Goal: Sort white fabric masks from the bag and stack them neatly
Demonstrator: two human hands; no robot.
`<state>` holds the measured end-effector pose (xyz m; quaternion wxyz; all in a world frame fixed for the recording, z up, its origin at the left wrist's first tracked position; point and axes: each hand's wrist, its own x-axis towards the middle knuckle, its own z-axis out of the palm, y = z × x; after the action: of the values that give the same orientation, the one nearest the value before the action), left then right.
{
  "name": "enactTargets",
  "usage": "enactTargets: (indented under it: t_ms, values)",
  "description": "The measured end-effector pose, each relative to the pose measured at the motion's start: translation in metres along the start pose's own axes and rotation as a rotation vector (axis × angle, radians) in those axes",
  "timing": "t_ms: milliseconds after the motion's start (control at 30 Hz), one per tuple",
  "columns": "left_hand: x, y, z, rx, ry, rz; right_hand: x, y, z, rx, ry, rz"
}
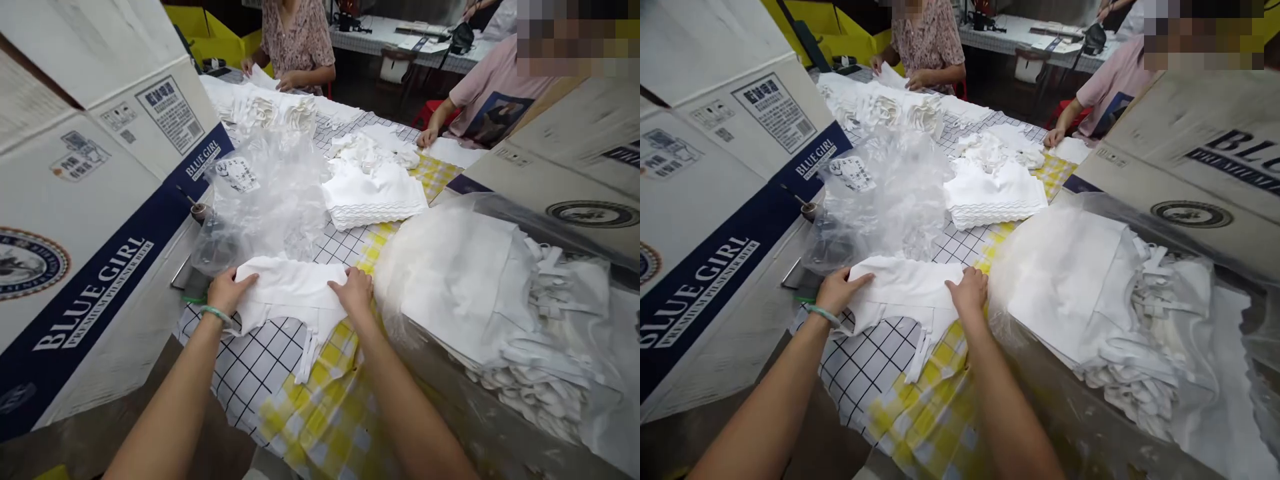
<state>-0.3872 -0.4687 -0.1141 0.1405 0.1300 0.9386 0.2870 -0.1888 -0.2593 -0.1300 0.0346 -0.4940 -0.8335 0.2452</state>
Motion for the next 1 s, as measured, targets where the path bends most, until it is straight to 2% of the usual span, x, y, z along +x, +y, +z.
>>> enactTargets:
  t_ms: [100,200,300,400,500,567,700,767,833,900,1000]
  values:
    - [-0.006,0.006,-0.004,-0.315,-0.076,0.053,0.006,-0.001,0.004,-0.027,-0.08,-0.115]
    - [-0.014,0.013,-0.006,-0.563,-0.174,0.03,0.005,-0.002,0.008,0.08,-0.099,-0.234]
    - [-0.024,0.014,-0.012,-0.653,-0.11,0.121,-0.01,-0.001,0.003,0.368,-0.019,-0.277]
    - [-0.041,0.014,-0.026,-0.764,-0.046,0.269,-0.04,-0.001,-0.013,0.693,0.114,-0.383]
    - [-0.067,0.021,-0.053,-0.912,-0.014,0.37,-0.077,-0.005,-0.042,0.985,0.175,-0.524]
    - [-0.089,0.033,-0.076,-0.959,0.03,0.44,-0.101,-0.007,-0.067,1.118,0.221,-0.563]
    - [-0.146,0.062,-0.12,-0.893,0.158,0.595,-0.148,0.0,-0.131,1.145,0.387,-0.683]
    - [-0.18,0.074,-0.134,-0.828,0.159,0.728,-0.176,0.015,-0.164,1.08,0.455,-0.753]
    - [-0.214,0.083,-0.14,-0.788,0.119,0.873,-0.208,0.038,-0.194,1.005,0.501,-0.783]
    - [-0.245,0.088,-0.137,-0.811,0.034,0.977,-0.243,0.066,-0.215,0.952,0.547,-0.77]
    - [-0.281,0.085,-0.117,-0.95,-0.165,1.0,-0.296,0.112,-0.227,0.938,0.615,-0.698]
